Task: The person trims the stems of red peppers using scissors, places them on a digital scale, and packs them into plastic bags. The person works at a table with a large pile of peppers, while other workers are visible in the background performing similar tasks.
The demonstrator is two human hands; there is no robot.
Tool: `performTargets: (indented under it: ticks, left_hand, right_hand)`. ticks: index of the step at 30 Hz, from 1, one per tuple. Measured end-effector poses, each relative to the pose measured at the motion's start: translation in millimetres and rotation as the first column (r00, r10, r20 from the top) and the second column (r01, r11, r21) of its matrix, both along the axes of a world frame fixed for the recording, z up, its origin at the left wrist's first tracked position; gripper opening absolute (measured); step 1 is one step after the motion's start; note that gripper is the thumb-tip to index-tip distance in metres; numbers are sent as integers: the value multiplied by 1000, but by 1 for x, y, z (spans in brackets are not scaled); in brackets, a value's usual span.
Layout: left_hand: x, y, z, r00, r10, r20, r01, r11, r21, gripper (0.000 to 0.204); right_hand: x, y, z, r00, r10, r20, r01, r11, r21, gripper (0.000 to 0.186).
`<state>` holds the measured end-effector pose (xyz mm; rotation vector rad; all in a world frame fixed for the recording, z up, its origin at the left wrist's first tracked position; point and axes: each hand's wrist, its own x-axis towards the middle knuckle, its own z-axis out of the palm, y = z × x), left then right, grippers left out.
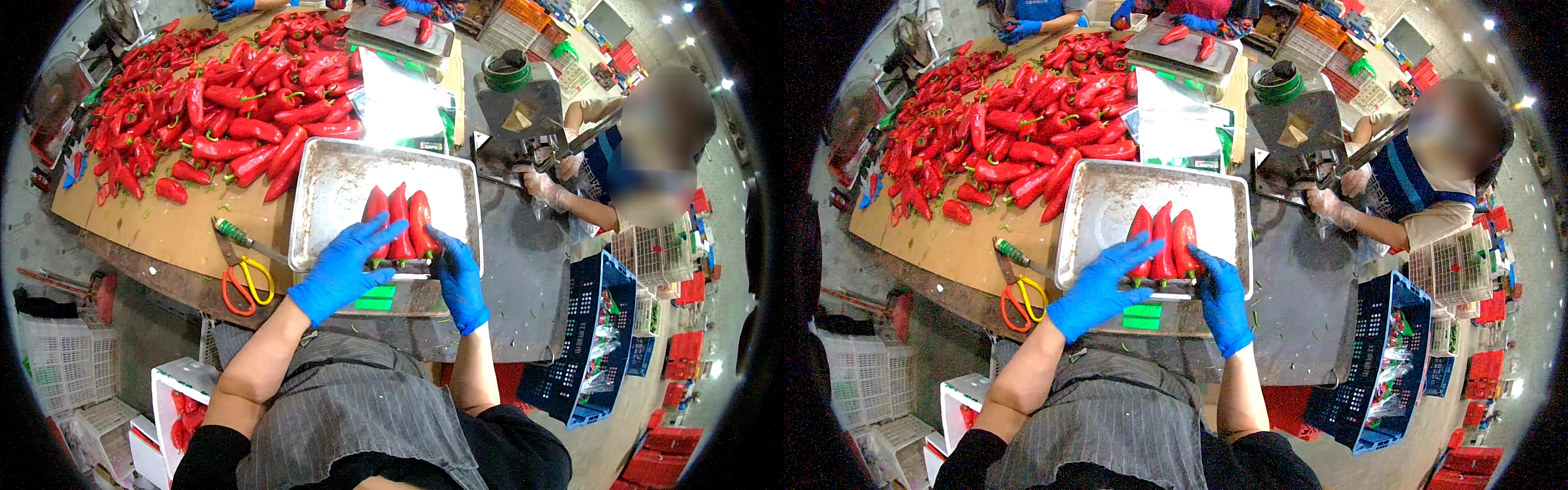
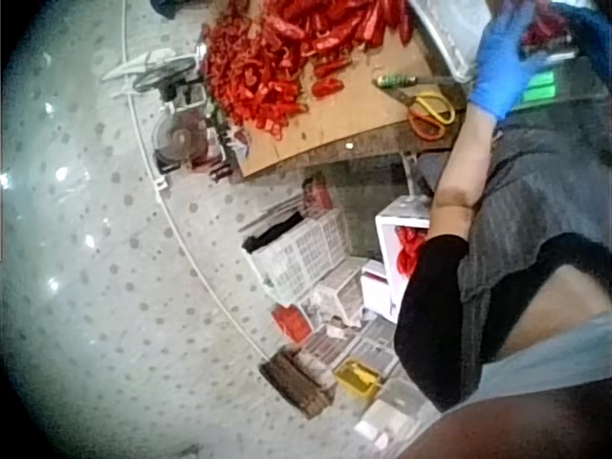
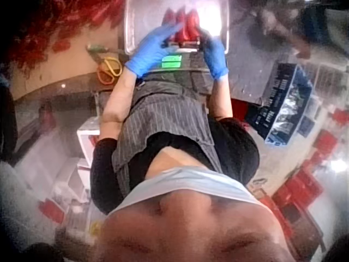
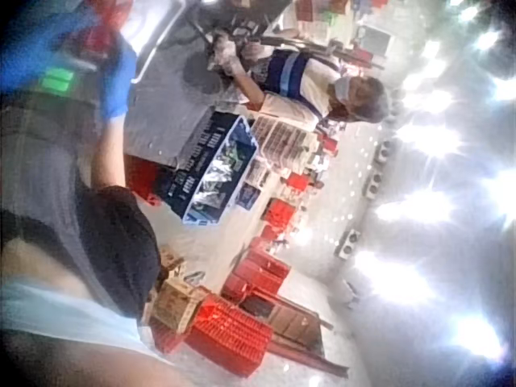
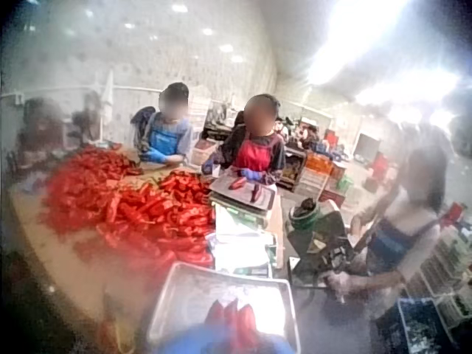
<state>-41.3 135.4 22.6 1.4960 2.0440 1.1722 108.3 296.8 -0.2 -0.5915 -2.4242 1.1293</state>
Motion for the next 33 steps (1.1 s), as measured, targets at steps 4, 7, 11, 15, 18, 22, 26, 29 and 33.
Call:
performTargets:
  ticks: [4,7,11,15,18,22,26,29,33]
  left_hand:
    - [-29,-27,-11,928,267,260,-322,925,201,48]
    - [-60,-65,-36,744,518,422,-621,769,153,41]
    - [-68,-110,-88,671,741,3,-741,671,-3,46]
    - [-22,-100,-97,613,650,-450,-790,479,-383,65]
    - [-13,-96,-99,631,530,-567,-769,522,-368,66]
    - [-14,-96,-109,600,553,-578,-779,567,-266,67]
    - [-14,-100,-104,596,585,-551,-790,550,-271,67]
    - [-17,-100,-104,619,564,-547,-769,575,-279,66]
    - [-15,-102,-106,603,578,-550,-781,569,-259,66]
  right_hand:
    - [3,2,8,991,-118,-68,114,991,-68,45]
    - [2,16,4,977,-184,-109,173,979,-106,44]
    - [-19,32,9,971,-171,-167,161,984,-73,40]
    - [-78,58,29,978,-46,-205,28,995,-92,36]
    - [-137,111,8,993,66,-99,-71,997,-44,41]
    - [-223,173,-41,987,123,105,-128,991,40,56]
    - [-272,154,-27,811,-69,581,-210,893,398,55]
    - [-274,169,-45,851,-102,515,-130,910,394,34]
    - [-274,182,-49,907,-29,420,-132,928,349,24]
